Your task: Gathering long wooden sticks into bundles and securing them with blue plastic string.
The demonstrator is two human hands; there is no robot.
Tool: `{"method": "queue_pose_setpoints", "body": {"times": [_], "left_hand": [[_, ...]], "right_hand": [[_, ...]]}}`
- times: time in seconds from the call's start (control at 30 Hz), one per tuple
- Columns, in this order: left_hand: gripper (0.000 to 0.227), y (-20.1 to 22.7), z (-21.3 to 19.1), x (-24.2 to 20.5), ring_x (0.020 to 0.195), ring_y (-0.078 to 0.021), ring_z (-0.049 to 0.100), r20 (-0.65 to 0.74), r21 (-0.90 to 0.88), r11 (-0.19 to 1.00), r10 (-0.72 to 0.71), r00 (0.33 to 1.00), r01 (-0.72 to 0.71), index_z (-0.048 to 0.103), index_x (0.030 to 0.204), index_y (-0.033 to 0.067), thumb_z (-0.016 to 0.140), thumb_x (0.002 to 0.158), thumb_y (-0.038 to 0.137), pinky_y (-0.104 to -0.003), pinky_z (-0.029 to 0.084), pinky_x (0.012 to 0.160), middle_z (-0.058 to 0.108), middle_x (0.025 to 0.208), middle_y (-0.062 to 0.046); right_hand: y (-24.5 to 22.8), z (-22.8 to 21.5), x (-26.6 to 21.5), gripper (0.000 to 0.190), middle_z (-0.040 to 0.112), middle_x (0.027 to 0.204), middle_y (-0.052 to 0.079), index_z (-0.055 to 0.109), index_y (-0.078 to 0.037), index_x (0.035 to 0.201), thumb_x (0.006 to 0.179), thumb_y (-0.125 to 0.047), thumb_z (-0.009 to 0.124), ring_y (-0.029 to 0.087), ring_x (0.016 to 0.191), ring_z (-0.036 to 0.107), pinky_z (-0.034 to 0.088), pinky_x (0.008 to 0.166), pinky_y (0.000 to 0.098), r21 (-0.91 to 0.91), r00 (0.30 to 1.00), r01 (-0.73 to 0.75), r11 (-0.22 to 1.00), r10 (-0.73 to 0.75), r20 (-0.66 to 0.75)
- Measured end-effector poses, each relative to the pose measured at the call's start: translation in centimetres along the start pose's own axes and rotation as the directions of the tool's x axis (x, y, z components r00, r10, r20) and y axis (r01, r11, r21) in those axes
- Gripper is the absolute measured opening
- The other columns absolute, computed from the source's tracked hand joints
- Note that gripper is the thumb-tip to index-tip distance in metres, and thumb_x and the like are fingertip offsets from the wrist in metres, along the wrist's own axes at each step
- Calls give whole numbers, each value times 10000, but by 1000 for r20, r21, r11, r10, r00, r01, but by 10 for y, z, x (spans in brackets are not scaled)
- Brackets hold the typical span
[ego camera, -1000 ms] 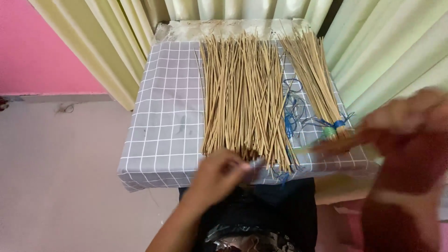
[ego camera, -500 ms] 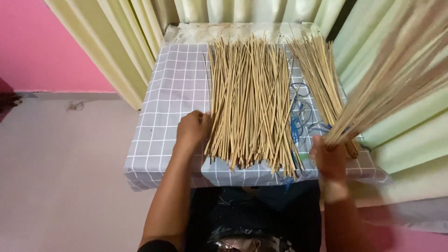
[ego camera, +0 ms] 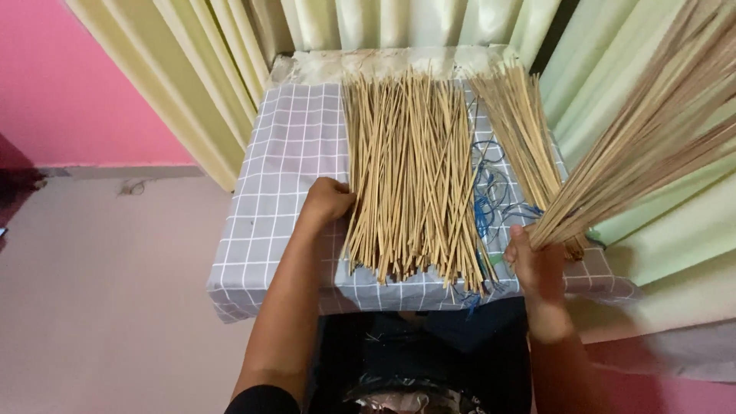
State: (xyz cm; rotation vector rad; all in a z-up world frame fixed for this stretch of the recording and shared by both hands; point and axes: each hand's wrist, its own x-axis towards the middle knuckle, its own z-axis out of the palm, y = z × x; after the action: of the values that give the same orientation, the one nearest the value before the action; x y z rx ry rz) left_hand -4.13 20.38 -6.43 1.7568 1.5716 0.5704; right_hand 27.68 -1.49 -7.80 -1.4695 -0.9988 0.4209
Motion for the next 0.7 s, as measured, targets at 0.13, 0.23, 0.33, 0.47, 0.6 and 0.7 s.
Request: {"method": "queue_pose_setpoints", "body": {"times": [0.13,0.23,0.33,0.47,0.6,0.7], "left_hand": [[457,8,-15,-15,1173,-488,652,28,28,998,-53,998,52,765,1117,-26,701,852,341,-535,536,958,733,1133,-291],[467,15,-27,-30,1152,-460,668,0,37,998,-56,998,56,757,1130,-2,682,841,357,-519,543,951,749,1100,-250],[464,15,-31,-36,1103,-437,693,-22,17,999,-44,999,44,741,1129,13,646,841,365,-511,556,920,764,1046,-211],[420,38,-43,-59,1028,-433,717,-75,30,999,-29,997,32,746,1121,-2,575,908,317,-520,566,859,770,978,-206],[400,1,-34,-29,943,-407,741,-143,45,999,12,990,-6,757,1093,30,597,893,338,-513,585,796,772,918,-161],[371,10,-46,-50,852,-486,720,-238,47,995,100,966,-92,754,1044,-6,609,950,322,-588,544,732,748,829,-216]], "right_hand": [[4,-2,0,537,517,512,28,483,-123,611,1116,-276,586,145,479,513,432,552,282,47,1000,18,999,-18,4],[10,-3,2,478,513,516,14,463,-152,681,1112,-292,615,121,470,517,441,531,254,131,997,73,989,-76,18],[12,-4,2,469,512,500,20,483,-139,700,1122,-312,593,117,442,503,434,500,246,143,995,93,985,-97,22],[18,0,1,399,504,521,24,459,-138,777,1110,-291,616,125,448,530,473,518,251,233,993,116,965,-118,-4],[19,-3,3,411,506,509,28,473,-121,757,1115,-277,604,125,438,528,450,499,245,195,992,127,972,-130,0],[24,-5,6,470,507,507,10,507,-121,693,1131,-278,572,112,445,513,483,526,262,213,984,162,964,-173,33]]}}
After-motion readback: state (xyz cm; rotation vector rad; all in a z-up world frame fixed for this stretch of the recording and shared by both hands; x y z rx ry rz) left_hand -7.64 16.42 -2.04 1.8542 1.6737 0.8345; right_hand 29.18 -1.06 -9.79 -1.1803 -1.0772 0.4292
